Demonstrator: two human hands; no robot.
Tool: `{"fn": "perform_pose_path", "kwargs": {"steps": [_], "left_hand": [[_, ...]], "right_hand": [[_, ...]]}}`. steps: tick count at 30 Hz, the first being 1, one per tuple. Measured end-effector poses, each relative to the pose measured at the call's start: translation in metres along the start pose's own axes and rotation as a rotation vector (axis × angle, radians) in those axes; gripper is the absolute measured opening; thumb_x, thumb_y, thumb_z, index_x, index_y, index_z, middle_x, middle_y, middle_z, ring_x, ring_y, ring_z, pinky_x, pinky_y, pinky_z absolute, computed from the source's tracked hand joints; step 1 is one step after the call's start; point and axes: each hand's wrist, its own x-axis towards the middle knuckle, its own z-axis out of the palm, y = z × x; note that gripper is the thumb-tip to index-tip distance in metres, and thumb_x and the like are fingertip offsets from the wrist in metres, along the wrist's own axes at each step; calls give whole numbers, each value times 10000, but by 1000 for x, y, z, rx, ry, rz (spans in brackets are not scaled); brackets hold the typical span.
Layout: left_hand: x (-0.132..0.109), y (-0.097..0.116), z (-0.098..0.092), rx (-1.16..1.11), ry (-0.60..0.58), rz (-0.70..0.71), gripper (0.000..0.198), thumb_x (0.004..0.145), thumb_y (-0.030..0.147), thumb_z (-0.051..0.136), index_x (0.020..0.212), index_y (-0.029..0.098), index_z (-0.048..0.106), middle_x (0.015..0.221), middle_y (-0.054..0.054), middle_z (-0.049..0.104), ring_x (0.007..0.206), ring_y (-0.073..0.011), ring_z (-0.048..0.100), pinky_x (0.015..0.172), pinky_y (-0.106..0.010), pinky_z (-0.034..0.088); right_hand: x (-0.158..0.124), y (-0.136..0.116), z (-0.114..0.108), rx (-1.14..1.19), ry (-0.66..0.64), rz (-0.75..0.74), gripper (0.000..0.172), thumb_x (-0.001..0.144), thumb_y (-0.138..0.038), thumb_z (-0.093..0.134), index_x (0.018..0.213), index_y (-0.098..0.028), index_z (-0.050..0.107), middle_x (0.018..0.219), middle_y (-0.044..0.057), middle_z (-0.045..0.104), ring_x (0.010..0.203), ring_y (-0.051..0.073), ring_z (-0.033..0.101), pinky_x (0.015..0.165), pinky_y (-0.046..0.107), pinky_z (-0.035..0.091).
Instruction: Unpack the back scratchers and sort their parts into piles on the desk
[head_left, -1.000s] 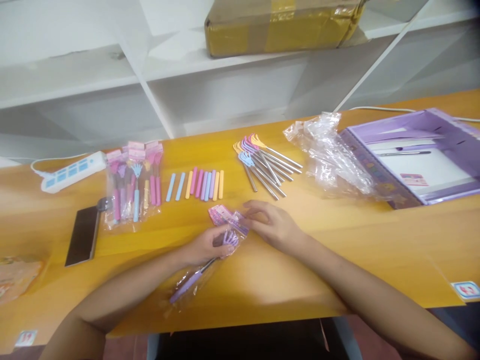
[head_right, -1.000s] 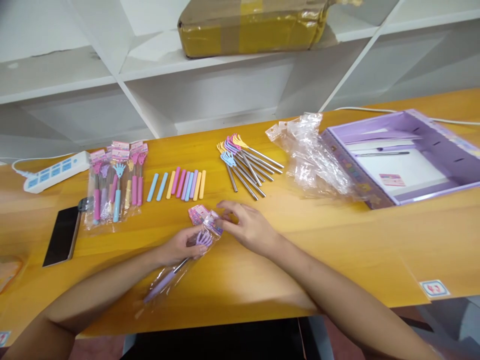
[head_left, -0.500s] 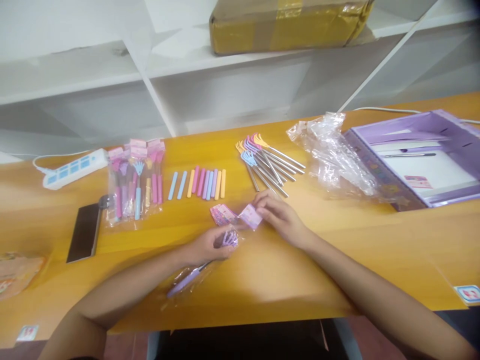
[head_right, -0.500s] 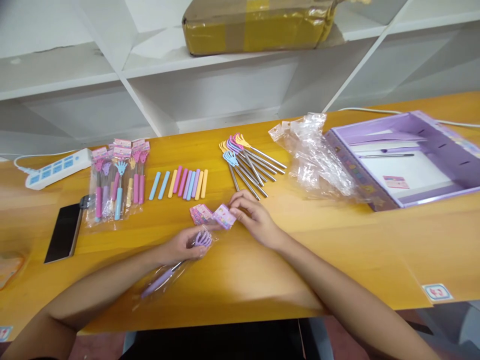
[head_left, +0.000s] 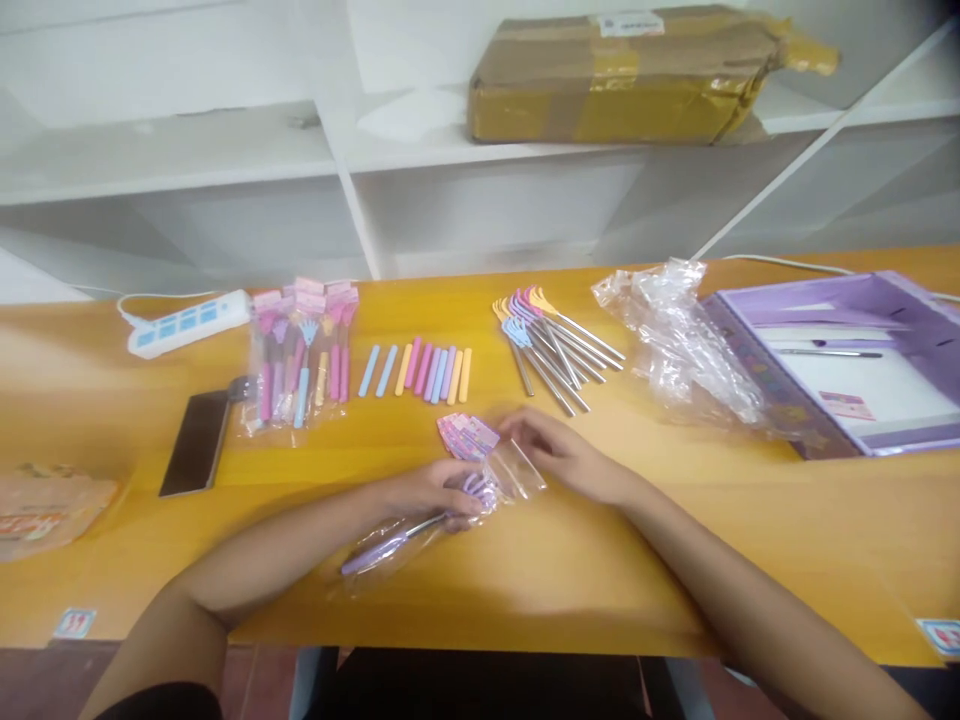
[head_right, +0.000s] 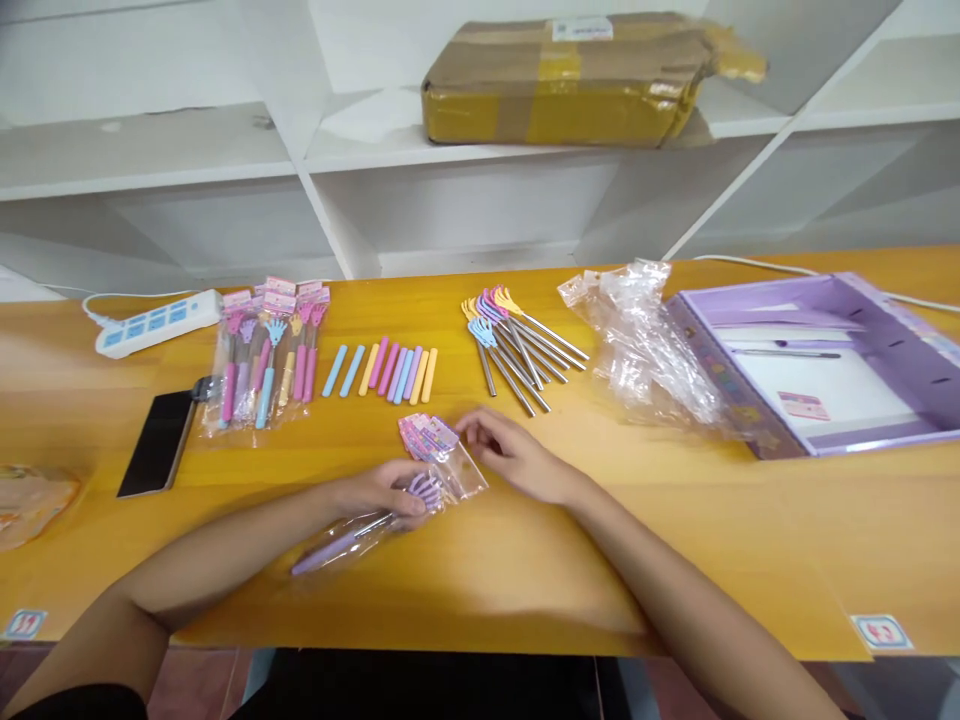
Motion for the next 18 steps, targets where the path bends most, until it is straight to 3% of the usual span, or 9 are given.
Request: {"fn": "perform_pose_path", "kwargs": {"steps": [2,3,7,11,15,18], "left_hand": [[2,-2,-2,-37,46,36,537,859,458,913,1203,119,678,759,26,596,578,-86,513,577,-232,420],[2,-2,-3,-36,51,44,535,856,454,917,1201,117,685,771,23,600,585,-86,521,581,-232,427],[3,-3,-6,81,-23,41,536,820,469,948,1186,137,741,849,-17,674,719,-131,650,710,-272,546],[4,-5,-8,104,-150,54,559,828,510,938,1230,172,746,963,-58,720,865,-176,729,800,-308,596],[4,-4,-9,137,-174,78,550,872,526,902,1268,182,735,933,-40,694,774,-142,704,704,-263,555],[2,-3,-9,210,-158,58,502,931,525,847,1278,179,741,848,-12,645,675,-102,619,571,-210,431]], "right_hand": [[-10,-14,0,135,-205,36,405,1009,-538,708,1224,-197,668,1115,78,695,1001,217,662,882,352,554],[-13,-21,3,174,-186,57,406,1006,-571,707,1137,-187,676,1056,65,699,950,201,662,840,328,550],[-16,-44,11,71,266,46,541,1070,-647,574,798,-183,631,666,-19,545,593,113,474,586,261,413],[-20,-72,-23,-143,845,-220,441,1019,-593,710,833,-194,683,697,-4,595,614,123,517,568,264,402],[-27,-99,-63,-143,963,-326,339,1005,-476,769,806,-216,681,715,4,588,578,120,506,511,269,389],[-30,-103,-66,112,1086,-430,343,952,-480,821,784,-236,648,719,-2,542,509,101,408,407,251,246]]}}
